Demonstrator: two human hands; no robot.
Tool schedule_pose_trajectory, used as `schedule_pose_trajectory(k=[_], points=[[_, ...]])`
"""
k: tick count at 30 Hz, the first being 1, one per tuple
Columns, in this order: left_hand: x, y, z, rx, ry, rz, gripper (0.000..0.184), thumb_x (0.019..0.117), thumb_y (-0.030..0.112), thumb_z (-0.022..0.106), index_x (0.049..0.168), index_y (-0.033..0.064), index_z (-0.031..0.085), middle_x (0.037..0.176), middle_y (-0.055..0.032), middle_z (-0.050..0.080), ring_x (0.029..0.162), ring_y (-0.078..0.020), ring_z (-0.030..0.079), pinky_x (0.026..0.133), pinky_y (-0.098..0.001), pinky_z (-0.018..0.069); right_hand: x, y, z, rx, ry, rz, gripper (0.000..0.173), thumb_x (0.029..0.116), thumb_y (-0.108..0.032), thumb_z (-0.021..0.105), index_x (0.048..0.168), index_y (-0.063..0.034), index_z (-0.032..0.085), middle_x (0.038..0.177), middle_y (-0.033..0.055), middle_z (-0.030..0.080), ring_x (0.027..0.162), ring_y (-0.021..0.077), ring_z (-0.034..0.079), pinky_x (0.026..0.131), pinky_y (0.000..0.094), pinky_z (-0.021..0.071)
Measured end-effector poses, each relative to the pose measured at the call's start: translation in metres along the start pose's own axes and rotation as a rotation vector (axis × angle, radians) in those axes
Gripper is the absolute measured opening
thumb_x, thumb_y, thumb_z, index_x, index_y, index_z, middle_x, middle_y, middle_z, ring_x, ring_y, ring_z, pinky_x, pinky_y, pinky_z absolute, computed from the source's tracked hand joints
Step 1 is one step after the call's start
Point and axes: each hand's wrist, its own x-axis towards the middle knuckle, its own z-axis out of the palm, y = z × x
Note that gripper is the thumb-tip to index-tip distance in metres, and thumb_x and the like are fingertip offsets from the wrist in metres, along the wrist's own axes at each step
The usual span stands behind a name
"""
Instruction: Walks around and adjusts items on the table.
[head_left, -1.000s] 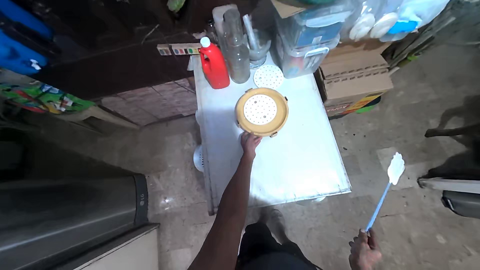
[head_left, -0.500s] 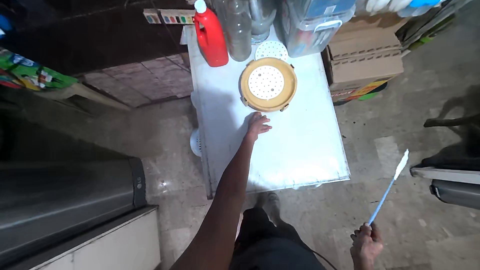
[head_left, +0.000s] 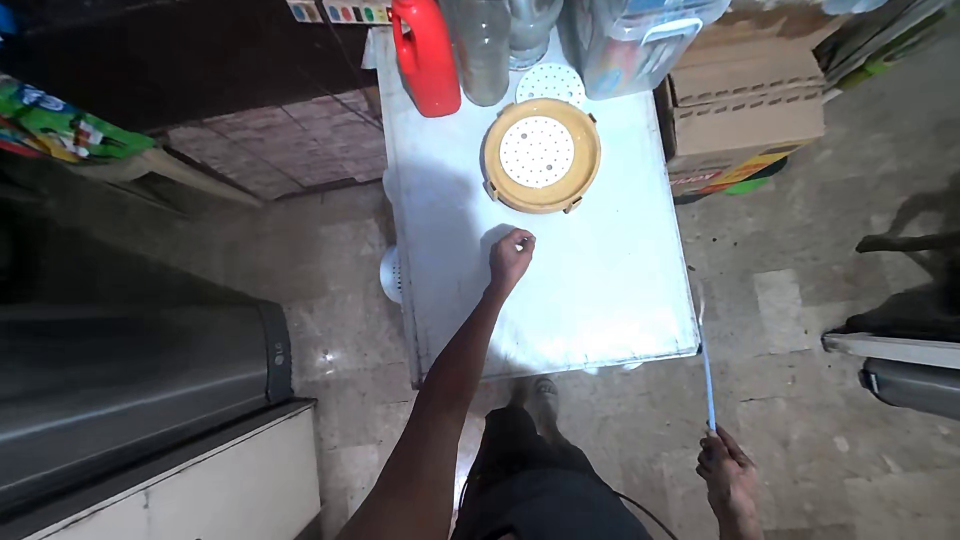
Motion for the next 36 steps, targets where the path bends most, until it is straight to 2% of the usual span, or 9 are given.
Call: schedule_pose_trajectory(k=[2,4,8,11,15,20,24,29,36], points=[[0.019,0.005,-0.011,0.086,0.075,0.044,0.023,0.101,0.023,0.06,0.112,0.0097,0.075,0.109,-0.0062,0.076,0.1,-0.0192,0.073,0.092,-0.0451,0.0578,0.0,-0.002,-0.003,0.055,0.031,0.012,0.036,0.1089,-0.021,0.048,0.142,-0.0095,0.052,0.074,-0.0034,0.054,0.047,0.004,0.04,0.041,0.0207,0.0346],[0.052,0.015,-0.026,0.149,0.107,0.026,0.027,0.1023,0.023,0.057,0.119,0.0093,0.073,0.117,-0.009,0.074,0.109,-0.0243,0.071,0.098,-0.0492,0.0555,-0.002,-0.004,-0.007,0.087,0.063,0.039,0.035,0.1097,-0.023,0.046,0.143,-0.0107,0.05,0.075,-0.0036,0.054,0.047,0.0041,0.041,0.041,0.0213,0.0359],[0.13,0.04,-0.05,0.286,-0.008,-0.081,0.037,0.1043,0.018,0.045,0.136,0.0144,0.064,0.13,-0.0109,0.069,0.121,-0.0303,0.065,0.101,-0.0563,0.0508,-0.012,0.007,-0.014,0.033,0.112,0.112,0.038,0.1098,-0.022,0.046,0.146,-0.0097,0.049,0.076,-0.0027,0.054,0.048,0.0041,0.04,0.042,0.0219,0.0349],[0.172,0.051,-0.053,0.353,-0.045,-0.108,0.039,0.0982,0.013,0.049,0.135,0.0165,0.063,0.129,-0.0108,0.069,0.119,-0.0323,0.066,0.095,-0.059,0.0522,-0.02,0.017,-0.015,-0.028,0.099,0.174,0.037,0.1093,-0.022,0.048,0.144,-0.009,0.051,0.076,-0.0022,0.052,0.049,0.0054,0.04,0.043,0.0238,0.0364],[0.205,0.057,-0.049,0.439,-0.109,-0.128,0.04,0.0974,0.016,0.05,0.135,0.0162,0.063,0.128,-0.0147,0.069,0.12,-0.0352,0.065,0.094,-0.0607,0.052,-0.022,0.022,-0.012,-0.057,0.115,0.221,0.039,0.1093,-0.025,0.049,0.145,-0.0088,0.051,0.076,-0.0009,0.052,0.049,0.0065,0.04,0.043,0.0245,0.0359],[0.224,0.064,-0.047,0.472,-0.14,-0.13,0.04,0.0965,0.017,0.051,0.134,0.0158,0.063,0.13,-0.0145,0.068,0.122,-0.0352,0.063,0.096,-0.0609,0.0507,-0.02,0.014,-0.015,-0.065,0.127,0.215,0.039,0.1096,-0.025,0.048,0.144,-0.0084,0.05,0.076,-0.0019,0.05,0.049,0.0056,0.039,0.043,0.0237,0.0352],[0.227,0.064,-0.042,0.456,-0.122,-0.006,0.04,0.0944,0.011,0.053,0.131,0.0175,0.067,0.129,-0.0095,0.07,0.12,-0.0325,0.065,0.097,-0.0592,0.0509,-0.014,0.01,-0.017,-0.069,0.143,0.194,0.039,0.1092,-0.025,0.049,0.145,-0.0087,0.05,0.076,-0.0018,0.051,0.048,0.0053,0.039,0.042,0.0237,0.0349],[0.225,0.061,-0.033,0.496,-0.22,0.017,0.037,0.0947,0.012,0.055,0.129,0.0167,0.068,0.129,-0.0075,0.07,0.125,-0.0315,0.063,0.101,-0.0586,0.049,-0.011,0.005,-0.013,-0.088,0.128,0.194,0.039,0.1089,-0.025,0.048,0.144,-0.0098,0.052,0.075,-0.0019,0.051,0.049,0.0061,0.04,0.043,0.0238,0.0356],[0.224,0.062,-0.025,0.57,-0.224,-0.002,0.041,0.0938,0.013,0.055,0.133,0.0175,0.066,0.126,-0.015,0.07,0.119,-0.0371,0.065,0.095,-0.0624,0.0512,-0.009,0.0,-0.01,-0.122,0.099,0.191,0.039,0.109,-0.025,0.048,0.144,-0.009,0.052,0.076,-0.0016,0.051,0.05,0.0067,0.04,0.044,0.0253,0.036]])
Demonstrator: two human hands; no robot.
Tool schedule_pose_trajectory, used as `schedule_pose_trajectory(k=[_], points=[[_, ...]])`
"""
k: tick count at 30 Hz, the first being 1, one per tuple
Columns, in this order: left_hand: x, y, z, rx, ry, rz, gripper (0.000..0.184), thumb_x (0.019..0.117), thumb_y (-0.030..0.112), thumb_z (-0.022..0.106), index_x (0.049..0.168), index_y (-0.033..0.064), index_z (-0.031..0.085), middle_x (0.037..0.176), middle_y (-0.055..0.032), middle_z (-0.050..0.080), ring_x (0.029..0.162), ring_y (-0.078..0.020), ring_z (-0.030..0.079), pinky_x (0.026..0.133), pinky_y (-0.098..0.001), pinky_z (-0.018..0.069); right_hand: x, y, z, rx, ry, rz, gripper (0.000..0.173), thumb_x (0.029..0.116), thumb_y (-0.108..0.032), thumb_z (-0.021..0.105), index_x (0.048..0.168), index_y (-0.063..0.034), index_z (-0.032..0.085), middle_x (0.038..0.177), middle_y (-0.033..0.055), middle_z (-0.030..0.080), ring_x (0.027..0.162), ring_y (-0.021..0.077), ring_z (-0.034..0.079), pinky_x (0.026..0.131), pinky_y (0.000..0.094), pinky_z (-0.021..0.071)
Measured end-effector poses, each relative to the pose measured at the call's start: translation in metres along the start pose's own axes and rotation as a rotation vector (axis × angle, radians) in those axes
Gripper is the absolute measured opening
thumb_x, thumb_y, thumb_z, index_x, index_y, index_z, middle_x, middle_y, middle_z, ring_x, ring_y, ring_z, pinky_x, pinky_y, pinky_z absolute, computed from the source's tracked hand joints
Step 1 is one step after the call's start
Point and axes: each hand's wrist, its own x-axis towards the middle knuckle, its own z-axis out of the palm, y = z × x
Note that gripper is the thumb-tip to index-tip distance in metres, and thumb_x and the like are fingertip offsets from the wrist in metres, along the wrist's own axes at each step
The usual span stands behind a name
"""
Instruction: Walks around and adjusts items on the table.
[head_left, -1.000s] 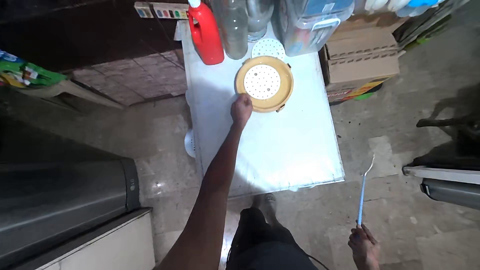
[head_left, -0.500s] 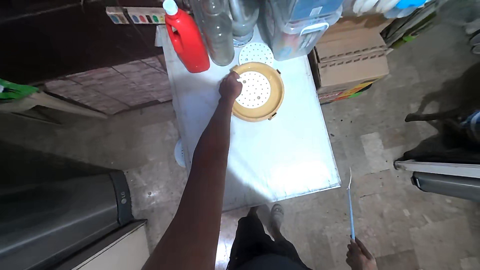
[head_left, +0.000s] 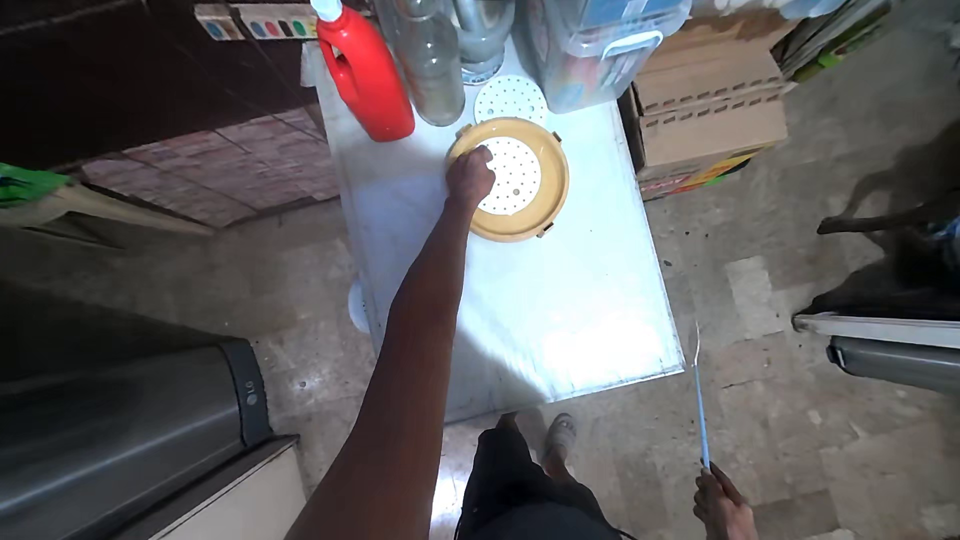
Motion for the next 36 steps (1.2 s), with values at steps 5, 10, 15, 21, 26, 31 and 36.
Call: schedule_pose_trajectory(k=[5,10,15,21,26,31,36], points=[[0.004,0.004,-0.001,0.014,-0.03,-0.016,0.038,0.0936,0.015,0.057,0.13,0.0168,0.068,0.126,-0.0125,0.07,0.121,-0.0344,0.064,0.097,-0.0606,0.0503,0.006,0.0,0.0,0.007,0.027,0.009,0.039,0.109,-0.025,0.049,0.145,-0.0093,0.053,0.076,-0.0005,0.052,0.049,0.007,0.039,0.043,0.0248,0.0344],[-0.004,0.008,0.003,-0.003,-0.029,-0.009,0.034,0.0941,0.016,0.056,0.126,0.0143,0.069,0.125,-0.012,0.07,0.121,-0.0328,0.064,0.098,-0.0586,0.0506,0.01,-0.001,0.0,0.012,0.02,0.001,0.038,0.109,-0.026,0.05,0.143,-0.0098,0.055,0.075,-0.0009,0.052,0.049,0.0069,0.04,0.043,0.0247,0.0346],[-0.009,0.011,0.002,-0.051,-0.043,0.032,0.037,0.0947,0.013,0.055,0.13,0.0142,0.068,0.13,-0.0089,0.069,0.124,-0.0308,0.063,0.101,-0.0575,0.0492,0.011,-0.003,0.0,0.013,0.019,-0.017,0.038,0.1086,-0.025,0.051,0.143,-0.0099,0.055,0.075,-0.0011,0.053,0.048,0.0065,0.039,0.042,0.0241,0.0342],[-0.031,-0.009,-0.006,-0.172,0.304,0.027,0.044,0.1019,0.026,0.053,0.145,0.0214,0.058,0.139,-0.0046,0.065,0.126,-0.0255,0.063,0.105,-0.0508,0.0495,0.014,-0.002,-0.003,0.031,0.024,-0.036,0.037,0.1085,-0.024,0.051,0.142,-0.0091,0.055,0.076,-0.0014,0.052,0.049,0.0062,0.039,0.042,0.0237,0.0337],[-0.115,-0.101,-0.018,-0.284,0.541,-0.019,0.049,0.1071,0.035,0.049,0.149,0.01,0.051,0.152,-0.0075,0.054,0.131,-0.0177,0.059,0.107,-0.0383,0.0508,0.019,-0.004,-0.015,0.055,0.132,-0.081,0.038,0.1086,-0.027,0.052,0.143,-0.0113,0.055,0.079,-0.0002,0.053,0.05,0.0071,0.041,0.044,0.0252,0.0367],[-0.271,-0.207,0.016,-0.513,0.787,-0.457,0.048,0.1055,0.027,0.054,0.148,0.0041,0.049,0.139,-0.0162,0.06,0.113,-0.0203,0.067,0.095,-0.0381,0.0573,0.032,-0.012,-0.026,0.128,0.242,-0.098,0.039,0.1088,-0.028,0.051,0.144,-0.0108,0.052,0.081,-0.0004,0.053,0.052,0.007,0.044,0.047,0.026,0.0424],[-0.43,-0.231,0.076,-0.492,0.832,-0.975,0.052,0.1084,0.024,0.05,0.152,-0.0014,0.039,0.148,-0.0249,0.05,0.134,-0.0327,0.053,0.112,-0.0426,0.044,0.048,-0.025,-0.037,0.282,0.228,-0.085,0.035,0.1098,-0.027,0.048,0.141,-0.0098,0.052,0.077,-0.0025,0.052,0.049,0.0061,0.044,0.044,0.0231,0.0404]])
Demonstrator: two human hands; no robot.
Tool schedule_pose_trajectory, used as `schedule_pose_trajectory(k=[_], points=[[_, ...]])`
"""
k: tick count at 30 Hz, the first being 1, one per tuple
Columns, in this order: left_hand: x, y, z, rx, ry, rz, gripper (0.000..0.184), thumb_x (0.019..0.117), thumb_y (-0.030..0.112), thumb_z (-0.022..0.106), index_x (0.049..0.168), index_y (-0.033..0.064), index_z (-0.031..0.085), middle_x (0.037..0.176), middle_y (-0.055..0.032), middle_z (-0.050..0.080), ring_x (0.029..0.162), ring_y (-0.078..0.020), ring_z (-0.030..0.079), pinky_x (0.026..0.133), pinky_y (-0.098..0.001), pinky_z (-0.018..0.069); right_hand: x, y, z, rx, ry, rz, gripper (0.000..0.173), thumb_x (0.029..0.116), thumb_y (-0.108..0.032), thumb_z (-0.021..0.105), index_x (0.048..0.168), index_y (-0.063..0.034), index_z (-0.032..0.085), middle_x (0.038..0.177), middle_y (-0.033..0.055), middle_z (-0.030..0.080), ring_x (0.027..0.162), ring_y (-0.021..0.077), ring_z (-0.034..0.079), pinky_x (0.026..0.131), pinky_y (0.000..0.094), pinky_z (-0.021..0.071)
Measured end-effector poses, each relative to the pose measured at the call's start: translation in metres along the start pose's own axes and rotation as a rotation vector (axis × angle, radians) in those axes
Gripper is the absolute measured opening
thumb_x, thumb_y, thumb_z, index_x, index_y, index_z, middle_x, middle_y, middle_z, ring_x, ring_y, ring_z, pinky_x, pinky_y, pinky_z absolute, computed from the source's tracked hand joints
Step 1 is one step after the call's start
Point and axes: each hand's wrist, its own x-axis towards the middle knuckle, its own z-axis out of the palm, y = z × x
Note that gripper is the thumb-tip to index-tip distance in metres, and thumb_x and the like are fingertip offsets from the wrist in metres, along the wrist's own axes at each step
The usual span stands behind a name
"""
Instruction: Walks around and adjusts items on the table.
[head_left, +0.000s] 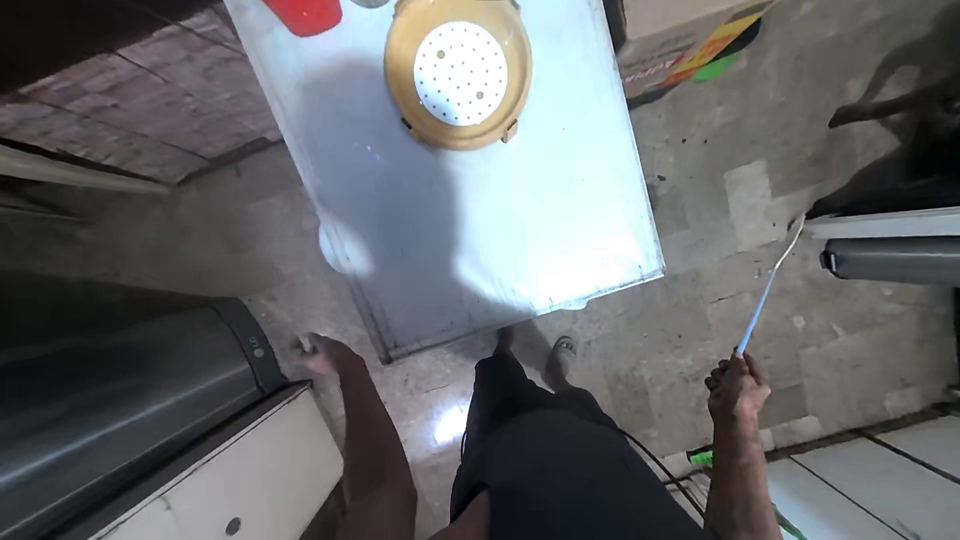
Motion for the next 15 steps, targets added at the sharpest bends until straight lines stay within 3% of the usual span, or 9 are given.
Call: schedule_pose_trajectory(k=[3,5,7,10,12,14,15], points=[[-0.058,-0.069,-0.021,-0.001,-0.039,-0.299,0.051,0.1089,0.024,0.05,0.15,-0.0041,0.042,0.143,-0.0275,0.053,0.128,-0.0348,0.056,0.106,-0.0465,0.0479,0.012,0.005,-0.002,0.004,-0.092,-0.002,0.033,0.1103,-0.027,0.046,0.139,-0.0112,0.049,0.076,-0.004,0.053,0.048,0.005,0.045,0.043,0.0219,0.0412],[-0.094,-0.127,-0.027,0.046,-0.265,-0.393,0.047,0.1106,0.028,0.045,0.148,-0.0008,0.044,0.137,-0.0274,0.054,0.115,-0.036,0.057,0.094,-0.0528,0.0503,0.016,0.015,0.006,-0.015,-0.194,0.017,0.03,0.1105,-0.028,0.045,0.136,-0.0123,0.05,0.075,-0.0057,0.052,0.048,0.0035,0.044,0.043,0.0206,0.0398],[-0.139,-0.165,-0.031,0.122,-0.508,-0.46,0.045,0.111,0.026,0.044,0.147,0.0006,0.048,0.141,-0.0291,0.053,0.121,-0.0433,0.057,0.096,-0.0616,0.05,0.018,0.027,0.01,-0.045,-0.34,0.058,0.027,0.111,-0.027,0.043,0.132,-0.0125,0.051,0.072,-0.0069,0.052,0.048,0.002,0.044,0.043,0.0191,0.0399],[-0.23,-0.197,-0.046,0.096,-0.703,-0.652,0.044,0.1109,0.026,0.045,0.15,0.008,0.046,0.15,-0.0262,0.047,0.127,-0.0458,0.054,0.094,-0.0653,0.0493,0.026,0.044,0.012,-0.071,-0.613,0.108,0.03,0.1113,-0.027,0.04,0.135,-0.0132,0.052,0.074,-0.0058,0.055,0.046,0.0015,0.044,0.04,0.0173,0.0391],[-0.285,-0.221,-0.051,0.173,-0.819,-0.643,0.042,0.1087,0.016,0.046,0.15,0.0076,0.047,0.148,-0.0271,0.048,0.127,-0.0453,0.054,0.095,-0.0633,0.0503,0.036,0.052,0.006,-0.087,-0.714,0.105,0.032,0.1114,-0.027,0.041,0.138,-0.0121,0.051,0.074,-0.0045,0.054,0.046,0.0023,0.044,0.039,0.0173,0.0376],[-0.326,-0.259,-0.043,0.407,-1.004,-0.417,0.041,0.1065,0.012,0.05,0.146,0.004,0.053,0.142,-0.0267,0.056,0.13,-0.0416,0.056,0.106,-0.0572,0.0456,0.047,0.056,-0.004,-0.096,-0.758,0.09,0.03,0.1116,-0.025,0.041,0.135,-0.0112,0.052,0.073,-0.0042,0.053,0.045,0.0022,0.043,0.038,0.0171,0.0377],[-0.343,-0.285,-0.034,0.491,-1.075,-0.308,0.04,0.1061,0.018,0.053,0.144,0.0064,0.057,0.14,-0.0234,0.06,0.131,-0.0396,0.057,0.109,-0.0566,0.0434,0.054,0.057,-0.011,-0.093,-0.758,0.084,0.028,0.1116,-0.025,0.041,0.133,-0.0116,0.052,0.073,-0.0045,0.053,0.045,0.002,0.043,0.038,0.0169,0.0376]])
